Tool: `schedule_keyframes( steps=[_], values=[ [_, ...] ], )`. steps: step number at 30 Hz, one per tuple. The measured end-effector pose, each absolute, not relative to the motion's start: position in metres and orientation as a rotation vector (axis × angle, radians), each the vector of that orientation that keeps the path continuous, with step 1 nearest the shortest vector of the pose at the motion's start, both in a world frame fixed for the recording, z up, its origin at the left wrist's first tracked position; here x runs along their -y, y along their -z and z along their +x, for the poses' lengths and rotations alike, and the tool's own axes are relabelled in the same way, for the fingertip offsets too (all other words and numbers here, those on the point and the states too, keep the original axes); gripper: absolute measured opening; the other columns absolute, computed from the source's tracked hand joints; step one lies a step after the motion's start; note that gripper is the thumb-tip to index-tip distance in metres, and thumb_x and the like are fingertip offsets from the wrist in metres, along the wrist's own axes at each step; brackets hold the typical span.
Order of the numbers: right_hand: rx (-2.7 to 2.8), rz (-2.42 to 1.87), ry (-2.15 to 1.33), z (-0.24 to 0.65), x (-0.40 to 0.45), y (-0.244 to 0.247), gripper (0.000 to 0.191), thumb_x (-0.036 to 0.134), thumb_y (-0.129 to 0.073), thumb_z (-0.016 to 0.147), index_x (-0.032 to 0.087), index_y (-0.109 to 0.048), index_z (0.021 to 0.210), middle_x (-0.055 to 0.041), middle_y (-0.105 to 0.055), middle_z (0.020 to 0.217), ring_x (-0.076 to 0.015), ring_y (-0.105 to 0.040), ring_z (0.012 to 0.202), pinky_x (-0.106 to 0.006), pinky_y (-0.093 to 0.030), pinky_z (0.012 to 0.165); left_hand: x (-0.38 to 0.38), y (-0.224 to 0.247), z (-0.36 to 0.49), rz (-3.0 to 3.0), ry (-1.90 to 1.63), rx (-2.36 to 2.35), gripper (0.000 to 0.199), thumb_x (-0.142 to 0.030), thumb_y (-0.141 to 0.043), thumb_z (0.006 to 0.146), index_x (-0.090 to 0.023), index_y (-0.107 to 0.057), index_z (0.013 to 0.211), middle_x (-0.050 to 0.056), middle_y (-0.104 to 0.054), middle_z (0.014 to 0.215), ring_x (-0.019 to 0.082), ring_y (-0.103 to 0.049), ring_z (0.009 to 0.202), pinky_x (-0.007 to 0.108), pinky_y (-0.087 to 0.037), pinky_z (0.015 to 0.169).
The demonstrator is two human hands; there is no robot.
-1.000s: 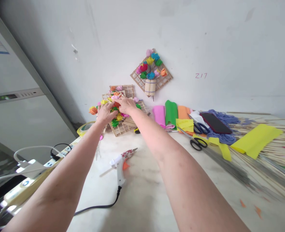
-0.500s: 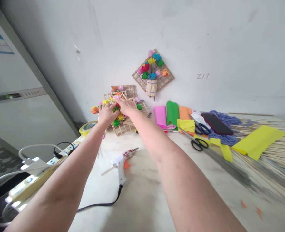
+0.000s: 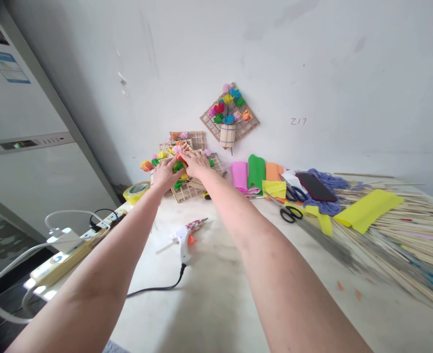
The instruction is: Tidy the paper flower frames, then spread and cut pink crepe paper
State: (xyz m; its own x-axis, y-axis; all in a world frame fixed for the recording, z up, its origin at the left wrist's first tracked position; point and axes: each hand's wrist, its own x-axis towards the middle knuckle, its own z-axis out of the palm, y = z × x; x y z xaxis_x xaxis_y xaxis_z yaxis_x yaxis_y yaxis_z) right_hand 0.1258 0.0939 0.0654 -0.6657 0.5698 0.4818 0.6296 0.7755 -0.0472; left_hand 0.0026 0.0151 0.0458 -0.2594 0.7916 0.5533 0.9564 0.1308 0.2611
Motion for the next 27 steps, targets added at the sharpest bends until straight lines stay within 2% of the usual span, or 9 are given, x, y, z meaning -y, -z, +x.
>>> schedule_keyframes(
  steps=[5,11,14,20,27],
  values=[
    [2.514,-0.928,0.159,0.139,-0.075,-0.065,0.062,0.022,-0.049,0.083,0.019,-0.038,0.144,-0.0061,-0.033,0.151,-0.0262,-0.032,0.134,-0.042,-0.023,0.112,0.000,-0.046,0.012,-1.727,0.830,2.189,0.067,-0.044,-0.050,0.078,-0.029,-0.038,0.142,0.006,-0.036,0.149,0.032,-0.034,0.135,0.045,-0.027,0.108],
    [2.506,-1.068,0.070,0.160,-0.051,-0.057,0.060,0.027,-0.050,0.083,0.022,-0.042,0.142,-0.0044,-0.029,0.153,-0.0292,-0.028,0.136,-0.045,-0.024,0.111,0.020,-0.045,0.030,-1.730,0.851,2.286,0.072,-0.040,-0.054,0.076,-0.023,-0.036,0.143,0.008,-0.031,0.152,0.029,-0.026,0.139,0.043,-0.023,0.111],
    [2.535,-1.129,0.037,0.172,-0.034,-0.050,0.059,0.027,-0.054,0.081,0.023,-0.046,0.139,-0.0029,-0.028,0.154,-0.0290,-0.030,0.135,-0.044,-0.025,0.111,0.030,-0.043,0.045,-1.704,0.832,2.368,0.074,-0.041,-0.054,0.077,-0.020,-0.033,0.144,0.009,-0.030,0.152,0.029,-0.027,0.139,0.043,-0.021,0.112],
    [2.502,-1.216,-0.023,0.193,-0.008,-0.038,0.055,0.030,-0.057,0.080,0.022,-0.052,0.135,-0.0017,-0.031,0.152,-0.0283,-0.031,0.134,-0.040,-0.028,0.110,0.044,-0.034,0.072,-1.701,0.876,2.441,0.074,-0.037,-0.056,0.076,-0.023,-0.031,0.145,0.008,-0.033,0.151,0.028,-0.031,0.137,0.048,-0.011,0.114],
    [2.474,-1.236,-0.045,0.216,0.013,-0.024,0.042,0.027,-0.052,0.084,0.018,-0.060,0.124,-0.0060,-0.037,0.149,-0.0297,-0.037,0.130,-0.041,-0.030,0.108,0.049,-0.016,0.103,-1.773,1.038,2.334,0.071,-0.035,-0.058,0.076,-0.018,-0.036,0.142,0.012,-0.041,0.145,0.026,-0.038,0.133,0.044,-0.020,0.112]
  ],
)
